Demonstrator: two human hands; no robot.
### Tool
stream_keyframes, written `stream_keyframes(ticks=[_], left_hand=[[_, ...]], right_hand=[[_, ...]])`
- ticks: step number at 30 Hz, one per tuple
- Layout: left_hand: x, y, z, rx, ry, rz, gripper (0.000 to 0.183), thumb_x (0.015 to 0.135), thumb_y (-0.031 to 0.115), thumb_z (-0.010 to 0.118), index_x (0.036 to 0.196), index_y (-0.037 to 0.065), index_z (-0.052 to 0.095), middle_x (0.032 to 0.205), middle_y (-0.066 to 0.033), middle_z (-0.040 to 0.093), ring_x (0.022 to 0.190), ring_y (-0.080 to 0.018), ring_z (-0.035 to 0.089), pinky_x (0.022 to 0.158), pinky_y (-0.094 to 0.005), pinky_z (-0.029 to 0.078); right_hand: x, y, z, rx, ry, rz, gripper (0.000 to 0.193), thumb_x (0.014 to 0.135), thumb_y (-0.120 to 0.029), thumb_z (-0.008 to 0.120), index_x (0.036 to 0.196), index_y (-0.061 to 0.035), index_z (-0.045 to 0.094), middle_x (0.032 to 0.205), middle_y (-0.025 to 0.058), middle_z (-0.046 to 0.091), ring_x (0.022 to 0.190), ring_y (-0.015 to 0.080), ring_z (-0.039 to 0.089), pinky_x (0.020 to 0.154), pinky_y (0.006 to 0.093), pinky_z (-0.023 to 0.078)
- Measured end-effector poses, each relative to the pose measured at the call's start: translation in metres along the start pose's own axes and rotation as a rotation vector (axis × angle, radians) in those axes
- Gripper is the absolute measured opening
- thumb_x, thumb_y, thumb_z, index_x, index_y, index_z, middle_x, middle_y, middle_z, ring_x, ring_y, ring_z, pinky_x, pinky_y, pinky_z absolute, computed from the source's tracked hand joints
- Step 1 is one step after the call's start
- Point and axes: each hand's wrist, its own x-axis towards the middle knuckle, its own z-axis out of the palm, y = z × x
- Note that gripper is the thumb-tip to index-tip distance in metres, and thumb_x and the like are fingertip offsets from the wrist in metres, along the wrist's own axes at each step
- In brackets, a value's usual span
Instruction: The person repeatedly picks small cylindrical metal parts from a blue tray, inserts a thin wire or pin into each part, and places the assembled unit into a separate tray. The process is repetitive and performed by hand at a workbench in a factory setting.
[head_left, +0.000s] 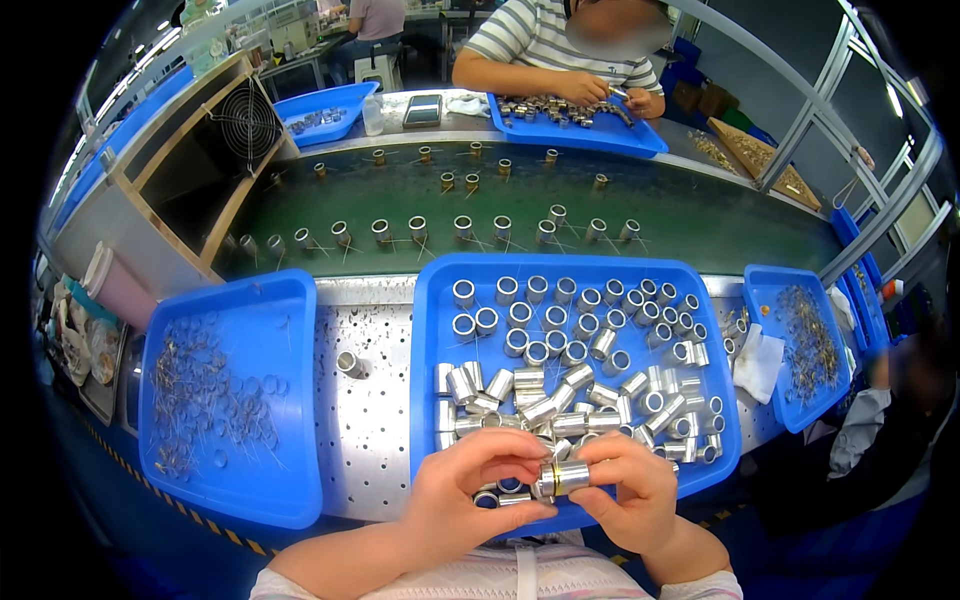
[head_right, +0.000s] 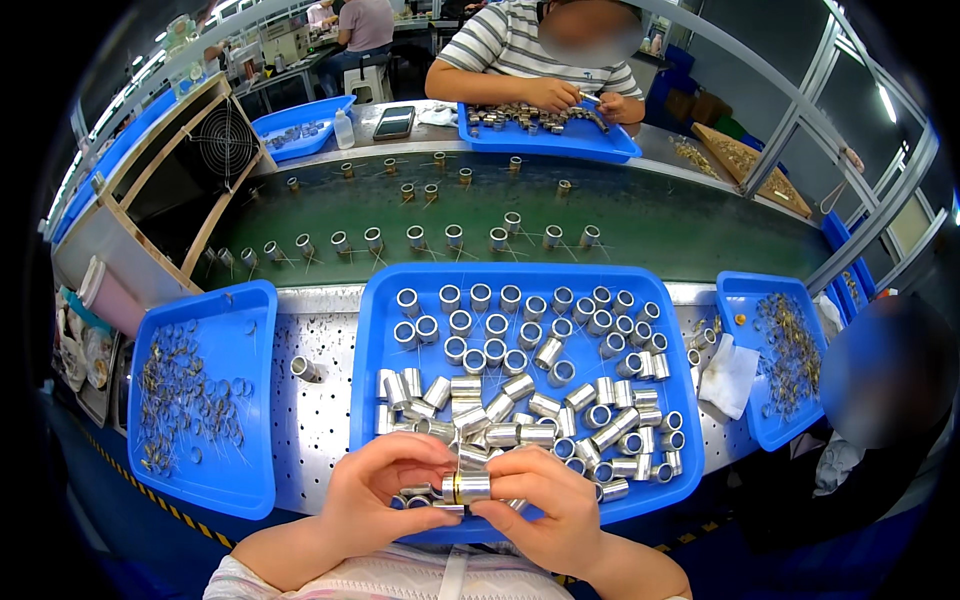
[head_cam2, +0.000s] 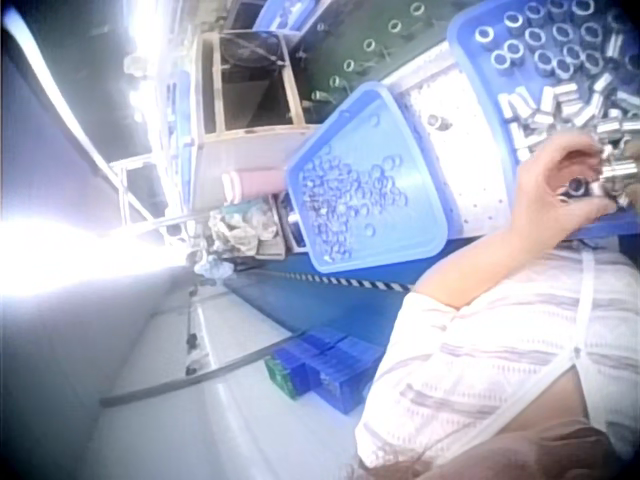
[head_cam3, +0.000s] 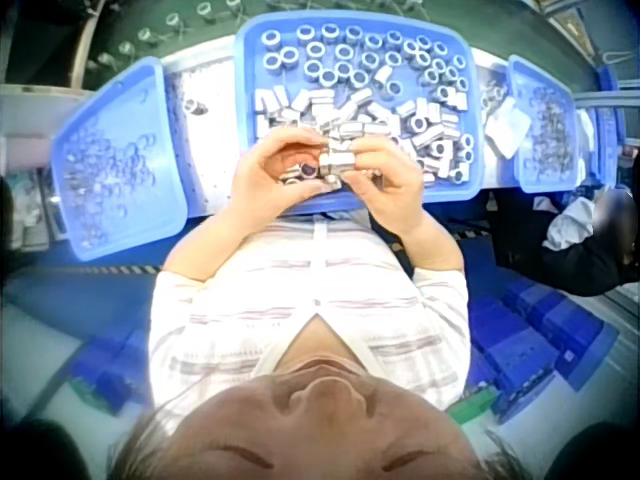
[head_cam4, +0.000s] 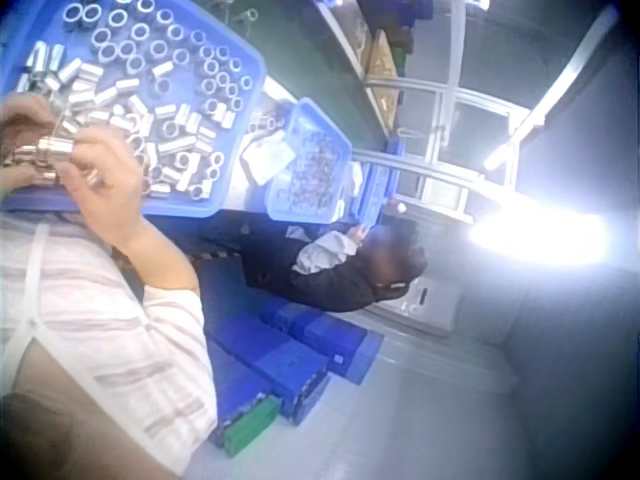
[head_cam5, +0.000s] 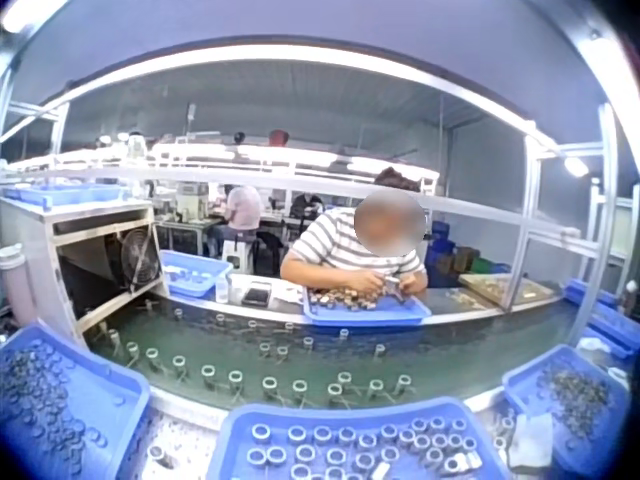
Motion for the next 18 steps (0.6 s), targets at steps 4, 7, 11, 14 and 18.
stream_keyframes(ticks=[4,7,11,14,18], left_hand=[[-0.002,0.002,-0.013,-0.276,-0.091,-0.448,0.033,0.080,0.000,0.062,0.110,-0.001,0.049,0.100,-0.0116,0.058,0.092,-0.0158,0.058,0.084,-0.0266,0.048],[-0.006,-0.001,-0.013,-0.245,-0.069,-0.386,0.027,0.083,0.002,0.059,0.109,-0.002,0.050,0.101,-0.0110,0.058,0.095,-0.0154,0.058,0.084,-0.0258,0.048],[-0.008,-0.008,-0.014,-0.239,-0.069,-0.309,0.027,0.083,0.003,0.060,0.109,-0.001,0.050,0.100,-0.0101,0.058,0.096,-0.0149,0.057,0.083,-0.0246,0.048],[-0.009,-0.006,-0.014,-0.270,-0.059,-0.358,0.027,0.084,0.004,0.060,0.109,0.000,0.051,0.100,-0.0094,0.059,0.095,-0.0144,0.057,0.082,-0.0242,0.047],[-0.009,-0.004,-0.016,-0.289,-0.065,-0.420,0.027,0.084,0.005,0.059,0.109,0.000,0.050,0.100,-0.0092,0.059,0.095,-0.0140,0.057,0.081,-0.0242,0.047]], right_hand=[[-0.002,0.006,0.004,-0.071,-0.015,-0.085,0.020,0.065,-0.001,0.074,0.081,-0.0008,0.062,0.092,0.0120,0.060,0.079,0.0249,0.059,0.068,0.0322,0.047],[-0.002,0.005,0.008,-0.117,-0.026,-0.103,0.021,0.064,-0.001,0.074,0.081,-0.0007,0.062,0.092,0.0117,0.060,0.081,0.0254,0.059,0.069,0.0326,0.047],[-0.002,0.005,0.010,-0.135,-0.022,-0.089,0.022,0.063,-0.002,0.075,0.081,-0.0005,0.062,0.092,0.0119,0.061,0.080,0.0257,0.060,0.069,0.0328,0.048],[-0.004,0.006,0.012,-0.112,-0.009,-0.064,0.021,0.063,-0.002,0.075,0.080,-0.0004,0.063,0.092,0.0126,0.061,0.080,0.0256,0.060,0.069,0.0326,0.048],[-0.008,0.008,0.016,-0.066,0.026,-0.022,0.020,0.063,-0.002,0.075,0.079,-0.0005,0.063,0.091,0.0135,0.061,0.079,0.0251,0.061,0.068,0.0320,0.048]])
